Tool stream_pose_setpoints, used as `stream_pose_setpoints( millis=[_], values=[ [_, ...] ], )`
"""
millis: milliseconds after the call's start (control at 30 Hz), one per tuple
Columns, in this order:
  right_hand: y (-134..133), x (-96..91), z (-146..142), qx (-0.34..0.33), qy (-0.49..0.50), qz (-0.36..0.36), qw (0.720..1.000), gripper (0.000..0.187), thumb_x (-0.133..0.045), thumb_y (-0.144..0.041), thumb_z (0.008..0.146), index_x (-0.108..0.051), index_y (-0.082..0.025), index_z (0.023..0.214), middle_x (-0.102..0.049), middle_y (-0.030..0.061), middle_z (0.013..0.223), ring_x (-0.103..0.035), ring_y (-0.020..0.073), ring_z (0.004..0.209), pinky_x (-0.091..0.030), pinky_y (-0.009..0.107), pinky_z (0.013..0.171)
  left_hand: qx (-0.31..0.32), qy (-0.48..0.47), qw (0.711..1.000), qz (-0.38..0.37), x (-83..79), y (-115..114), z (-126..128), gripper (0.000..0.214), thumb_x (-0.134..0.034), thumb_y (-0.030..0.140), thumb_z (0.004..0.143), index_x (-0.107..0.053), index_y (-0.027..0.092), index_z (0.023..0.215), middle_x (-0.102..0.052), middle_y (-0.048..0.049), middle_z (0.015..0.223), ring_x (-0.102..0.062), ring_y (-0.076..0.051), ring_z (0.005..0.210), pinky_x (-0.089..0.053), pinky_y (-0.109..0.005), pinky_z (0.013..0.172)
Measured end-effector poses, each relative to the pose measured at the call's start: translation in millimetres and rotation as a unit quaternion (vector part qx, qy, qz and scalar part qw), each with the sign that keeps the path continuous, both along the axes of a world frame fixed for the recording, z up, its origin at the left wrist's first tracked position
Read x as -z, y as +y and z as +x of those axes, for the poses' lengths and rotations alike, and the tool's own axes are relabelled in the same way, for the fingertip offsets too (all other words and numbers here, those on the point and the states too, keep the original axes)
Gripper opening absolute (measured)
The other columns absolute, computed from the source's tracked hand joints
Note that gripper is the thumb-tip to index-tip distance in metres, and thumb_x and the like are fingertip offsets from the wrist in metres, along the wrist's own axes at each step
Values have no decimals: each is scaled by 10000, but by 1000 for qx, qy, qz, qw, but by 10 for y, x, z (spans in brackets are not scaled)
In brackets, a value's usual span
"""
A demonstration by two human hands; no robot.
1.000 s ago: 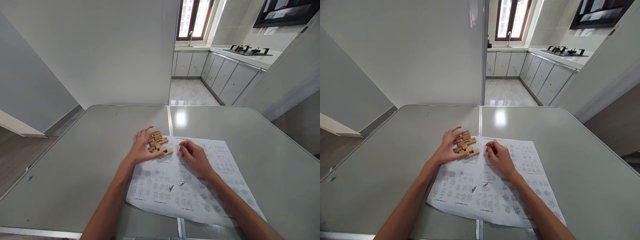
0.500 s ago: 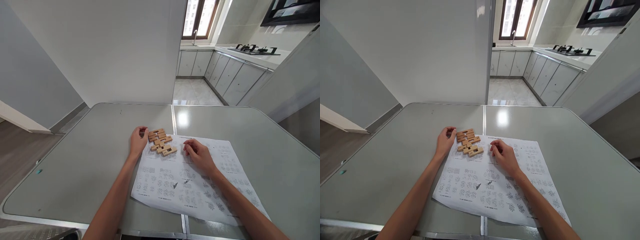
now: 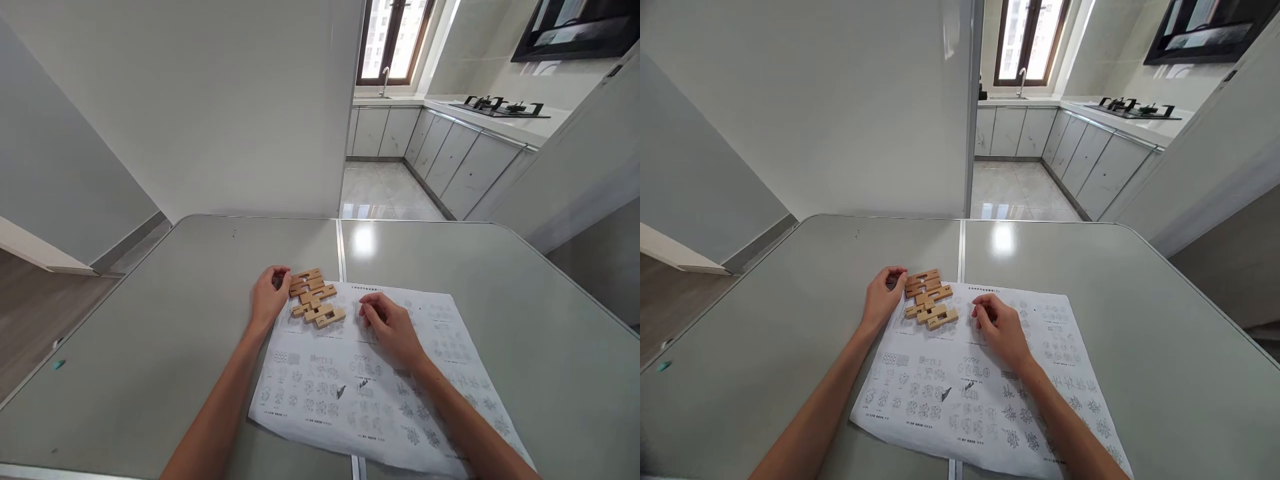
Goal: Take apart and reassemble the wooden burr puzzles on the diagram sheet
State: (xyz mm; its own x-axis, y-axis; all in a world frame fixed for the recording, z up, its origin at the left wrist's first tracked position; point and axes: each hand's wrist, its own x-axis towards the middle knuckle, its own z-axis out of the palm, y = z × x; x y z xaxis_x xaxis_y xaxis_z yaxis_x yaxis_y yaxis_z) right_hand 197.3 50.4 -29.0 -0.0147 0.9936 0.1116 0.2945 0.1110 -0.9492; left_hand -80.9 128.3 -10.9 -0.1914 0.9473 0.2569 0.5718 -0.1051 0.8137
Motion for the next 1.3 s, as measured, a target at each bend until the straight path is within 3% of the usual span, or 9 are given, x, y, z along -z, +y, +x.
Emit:
stream_pose_setpoints(
  millis=[167,567,833,1067,1300],
  values=[
    [-13,-8,-17,4,-1,-19,1000,342,-539,-532,1020,-666,-214,1004,-738,57,834,-640,200,647,-504,313,622,-9,3,1000,-12,17,-7,-19,218,-594,394,924,-715,224,987,-780,-51,1009,-712,-226,903,-549,-358,857],
    [-74,53,-21,10,-6,-75,997,325,-550,-514,1025,-683,-219,1038,-732,47,829,-651,202,694,-526,302,669,-20,22,1000,-10,45,-100,-31,167,-589,363,959,-702,239,966,-769,-48,1004,-719,-229,943,-567,-367,888],
    [-58,0,-16,2,-3,-62,998,355,-563,-542,1004,-693,-213,1039,-734,58,838,-645,208,695,-522,305,656,0,47,999,-4,19,-139,-11,160,-590,345,947,-704,240,988,-767,-54,1019,-717,-235,957,-565,-346,803],
    [-46,10,-24,-6,-1,-51,999,375,-542,-562,1010,-683,-217,1044,-737,50,854,-635,203,688,-507,309,659,11,60,998,6,22,-141,-21,139,-589,327,931,-695,240,950,-767,-51,1035,-715,-234,976,-558,-379,913],
    [-45,5,-41,-11,-10,-43,999,412,-534,-580,1008,-696,-201,1015,-738,61,835,-611,202,655,-496,313,637,7,69,998,2,46,-125,-32,180,-552,353,951,-687,236,973,-764,-59,1033,-705,-234,969,-554,-375,898]
  ],
)
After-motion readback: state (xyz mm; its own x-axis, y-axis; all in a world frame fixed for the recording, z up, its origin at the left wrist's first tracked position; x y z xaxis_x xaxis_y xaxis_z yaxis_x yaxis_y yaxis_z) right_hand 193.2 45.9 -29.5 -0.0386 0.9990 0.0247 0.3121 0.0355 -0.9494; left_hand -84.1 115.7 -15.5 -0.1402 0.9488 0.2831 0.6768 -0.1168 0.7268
